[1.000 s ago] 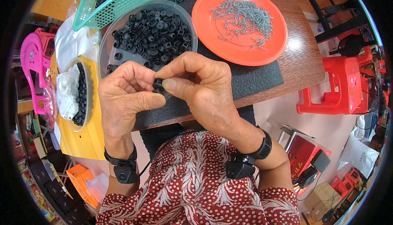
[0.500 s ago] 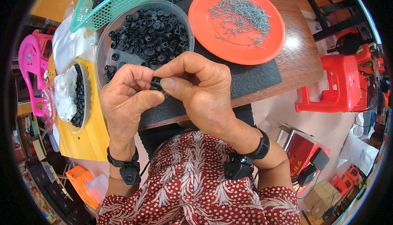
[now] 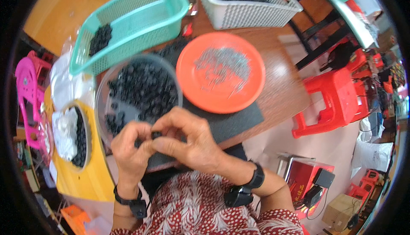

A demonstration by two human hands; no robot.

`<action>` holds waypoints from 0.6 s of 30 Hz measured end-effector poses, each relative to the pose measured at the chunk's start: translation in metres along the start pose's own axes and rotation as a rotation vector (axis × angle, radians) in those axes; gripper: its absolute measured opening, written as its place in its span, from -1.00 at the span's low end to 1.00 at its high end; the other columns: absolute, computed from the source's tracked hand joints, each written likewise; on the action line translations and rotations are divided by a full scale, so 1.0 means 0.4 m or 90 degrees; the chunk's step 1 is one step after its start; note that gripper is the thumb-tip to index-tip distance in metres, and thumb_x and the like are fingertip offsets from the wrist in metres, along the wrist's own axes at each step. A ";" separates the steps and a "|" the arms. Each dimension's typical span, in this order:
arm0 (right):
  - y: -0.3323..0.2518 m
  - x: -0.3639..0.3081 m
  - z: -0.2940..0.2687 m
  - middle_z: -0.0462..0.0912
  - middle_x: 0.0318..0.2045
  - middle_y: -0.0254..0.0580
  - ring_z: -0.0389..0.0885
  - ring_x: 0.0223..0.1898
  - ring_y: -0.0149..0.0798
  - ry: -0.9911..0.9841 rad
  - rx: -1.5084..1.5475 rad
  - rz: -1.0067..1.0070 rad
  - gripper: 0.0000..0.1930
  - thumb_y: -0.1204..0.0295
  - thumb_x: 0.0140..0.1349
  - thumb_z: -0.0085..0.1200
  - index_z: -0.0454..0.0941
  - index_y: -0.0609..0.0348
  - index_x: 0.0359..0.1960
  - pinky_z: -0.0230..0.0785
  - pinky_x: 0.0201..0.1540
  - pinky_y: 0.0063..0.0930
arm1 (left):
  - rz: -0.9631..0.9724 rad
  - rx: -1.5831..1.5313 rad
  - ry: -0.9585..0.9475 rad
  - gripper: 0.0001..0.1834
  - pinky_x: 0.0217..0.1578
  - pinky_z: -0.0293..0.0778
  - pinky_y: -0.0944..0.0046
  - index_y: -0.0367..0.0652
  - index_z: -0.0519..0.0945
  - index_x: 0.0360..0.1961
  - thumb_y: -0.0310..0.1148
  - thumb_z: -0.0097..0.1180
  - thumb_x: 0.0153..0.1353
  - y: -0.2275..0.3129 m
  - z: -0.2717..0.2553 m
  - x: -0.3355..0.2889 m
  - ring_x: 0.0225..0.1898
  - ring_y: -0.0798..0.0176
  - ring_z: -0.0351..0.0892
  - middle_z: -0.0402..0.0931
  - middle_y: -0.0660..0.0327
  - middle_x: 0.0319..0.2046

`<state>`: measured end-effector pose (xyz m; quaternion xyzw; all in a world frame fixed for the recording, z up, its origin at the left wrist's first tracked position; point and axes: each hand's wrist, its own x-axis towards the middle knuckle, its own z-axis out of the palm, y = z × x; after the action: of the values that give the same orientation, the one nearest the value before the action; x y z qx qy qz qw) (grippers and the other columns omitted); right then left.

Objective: Assembling small black plastic components with metal springs or screws.

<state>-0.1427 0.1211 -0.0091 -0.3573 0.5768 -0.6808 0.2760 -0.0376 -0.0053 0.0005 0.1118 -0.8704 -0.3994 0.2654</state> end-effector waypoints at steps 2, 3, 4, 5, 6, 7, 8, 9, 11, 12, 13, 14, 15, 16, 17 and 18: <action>-0.005 -0.008 -0.004 0.49 -0.34 -0.33 0.47 -0.29 -0.52 -0.036 0.147 0.159 -0.80 0.59 0.06 0.17 0.51 0.29 -0.24 0.33 -0.27 -0.66 | -0.027 0.030 0.000 -0.67 -0.55 0.29 0.42 -0.27 0.45 -0.51 -0.27 0.33 -0.08 0.025 -0.003 -0.005 -0.60 0.36 0.36 0.38 0.24 -0.63; -0.010 -0.007 -0.002 0.50 -0.34 -0.33 0.48 -0.29 -0.52 -0.040 0.192 0.175 -0.79 0.60 0.06 0.16 0.51 0.29 -0.24 0.34 -0.26 -0.65 | -0.046 0.034 0.000 -0.70 -0.54 0.30 0.41 -0.27 0.48 -0.48 -0.31 0.34 -0.10 0.031 -0.008 -0.013 -0.57 0.36 0.38 0.40 0.24 -0.60; -0.010 -0.005 0.001 0.51 -0.33 -0.32 0.48 -0.28 -0.52 -0.045 0.238 0.193 -0.79 0.61 0.05 0.16 0.51 0.29 -0.24 0.36 -0.25 -0.64 | -0.032 0.026 0.007 -0.70 -0.54 0.30 0.41 -0.27 0.48 -0.48 -0.31 0.34 -0.10 0.035 -0.007 -0.013 -0.57 0.36 0.38 0.40 0.24 -0.60; -0.010 -0.005 0.002 0.53 -0.36 -0.32 0.49 -0.31 -0.52 -0.032 0.239 0.193 -0.80 0.63 0.05 0.16 0.52 0.28 -0.25 0.38 -0.25 -0.63 | -0.044 0.002 0.009 -0.70 -0.53 0.31 0.42 -0.27 0.50 -0.43 -0.34 0.34 -0.11 0.037 -0.005 -0.012 -0.56 0.36 0.40 0.41 0.24 -0.59; -0.014 0.003 -0.002 0.53 -0.36 -0.32 0.49 -0.31 -0.52 -0.031 0.235 0.189 -0.80 0.63 0.05 0.16 0.52 0.28 -0.25 0.38 -0.25 -0.63 | -0.062 -0.018 0.007 -0.70 -0.51 0.33 0.43 -0.26 0.52 -0.39 -0.37 0.34 -0.12 0.038 -0.006 -0.010 -0.54 0.37 0.41 0.41 0.24 -0.58; -0.018 0.015 -0.007 0.55 -0.37 -0.33 0.50 -0.33 -0.51 0.005 0.225 0.188 -0.80 0.63 0.04 0.16 0.52 0.27 -0.26 0.38 -0.26 -0.63 | -0.076 -0.037 -0.005 -0.68 -0.45 0.35 0.48 -0.27 0.53 -0.29 -0.46 0.31 -0.12 0.038 -0.014 -0.008 -0.50 0.41 0.42 0.45 0.27 -0.52; -0.020 0.031 -0.013 0.56 -0.38 -0.33 0.51 -0.35 -0.51 0.040 0.218 0.190 -0.80 0.63 0.03 0.17 0.53 0.27 -0.27 0.39 -0.27 -0.62 | -0.080 -0.037 -0.007 -0.68 -0.45 0.35 0.48 -0.27 0.53 -0.29 -0.46 0.31 -0.12 0.027 -0.022 0.001 -0.50 0.41 0.42 0.45 0.27 -0.52; -0.037 0.061 -0.037 0.59 -0.38 -0.33 0.52 -0.38 -0.50 0.063 0.139 0.184 -0.80 0.57 0.02 0.19 0.54 0.24 -0.28 0.39 -0.30 -0.61 | -0.091 -0.027 0.034 -0.71 -0.44 0.36 0.48 -0.29 0.52 -0.29 -0.53 0.27 -0.11 0.013 -0.034 0.006 -0.50 0.42 0.44 0.47 0.26 -0.51; -0.025 0.121 -0.116 0.59 -0.39 -0.35 0.50 -0.42 -0.51 0.141 -0.006 0.088 -0.75 0.46 0.02 0.18 0.54 0.24 -0.24 0.35 -0.36 -0.62 | -0.177 -0.094 0.145 -0.75 -0.39 0.36 0.49 -0.32 0.52 -0.27 -0.61 0.19 -0.06 -0.002 -0.048 -0.012 -0.46 0.46 0.44 0.48 0.28 -0.47; -0.050 0.156 -0.139 0.59 -0.40 -0.35 0.48 -0.44 -0.50 0.195 -0.036 0.100 -0.76 0.46 0.03 0.15 0.55 0.26 -0.24 0.34 -0.36 -0.61 | -0.247 -0.167 0.227 -0.76 -0.35 0.35 0.51 -0.34 0.52 -0.26 -0.62 0.15 -0.02 -0.022 -0.057 -0.020 -0.43 0.49 0.43 0.48 0.31 -0.45; -0.065 0.193 -0.192 0.59 -0.42 -0.37 0.46 -0.45 -0.52 0.178 -0.102 -0.010 -0.79 0.45 0.05 0.13 0.57 0.25 -0.28 0.31 -0.35 -0.62 | -0.247 -0.213 0.250 -0.78 -0.34 0.35 0.52 -0.34 0.52 -0.25 -0.62 0.14 0.01 -0.030 -0.065 -0.009 -0.41 0.50 0.42 0.47 0.32 -0.45; -0.079 0.229 -0.243 0.58 -0.43 -0.36 0.44 -0.46 -0.52 0.207 -0.279 -0.043 -0.81 0.41 0.06 0.13 0.59 0.24 -0.32 0.27 -0.36 -0.65 | -0.245 -0.253 0.279 -0.80 -0.32 0.35 0.53 -0.34 0.53 -0.25 -0.61 0.13 0.04 -0.031 -0.077 -0.010 -0.40 0.50 0.41 0.47 0.33 -0.44; -0.075 0.277 -0.301 0.58 -0.42 -0.37 0.42 -0.47 -0.54 0.244 -0.293 -0.028 -0.78 0.36 0.05 0.16 0.61 0.21 -0.30 0.24 -0.38 -0.70 | -0.236 -0.254 0.273 -0.78 -0.33 0.38 0.52 -0.37 0.53 -0.23 -0.61 0.14 0.04 -0.045 -0.080 -0.009 -0.40 0.47 0.45 0.49 0.27 -0.43; -0.075 0.325 -0.334 0.59 -0.41 -0.37 0.45 -0.42 -0.54 0.285 -0.415 -0.030 -0.79 0.40 0.10 0.13 0.59 0.25 -0.27 0.27 -0.34 -0.70 | -0.229 -0.250 0.279 -0.77 -0.35 0.42 0.51 -0.41 0.53 -0.22 -0.61 0.15 0.03 -0.060 -0.081 -0.017 -0.41 0.43 0.48 0.52 0.21 -0.43; -0.105 0.359 -0.335 0.56 -0.54 -0.31 0.45 -0.52 -0.48 0.314 -0.395 -0.017 -0.87 0.46 0.00 0.13 0.58 0.27 -0.43 0.28 -0.47 -0.62 | -0.241 -0.237 0.270 -0.77 -0.36 0.42 0.52 -0.41 0.53 -0.23 -0.60 0.16 0.03 -0.067 -0.085 -0.021 -0.42 0.44 0.48 0.52 0.21 -0.42; -0.110 0.391 -0.342 0.53 -0.68 -0.25 0.46 -0.62 -0.43 0.345 -0.376 -0.005 -0.92 0.52 -0.09 0.13 0.56 0.29 -0.58 0.28 -0.60 -0.54 | -0.249 -0.187 0.249 -0.77 -0.34 0.40 0.52 -0.40 0.54 -0.24 -0.60 0.18 0.02 -0.079 -0.087 -0.027 -0.41 0.45 0.47 0.52 0.21 -0.43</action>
<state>-0.3440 0.0863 0.0495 -0.2310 0.7980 -0.5566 -0.0036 -0.0100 -0.0438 -0.0085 0.3120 -0.6978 -0.5355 0.3591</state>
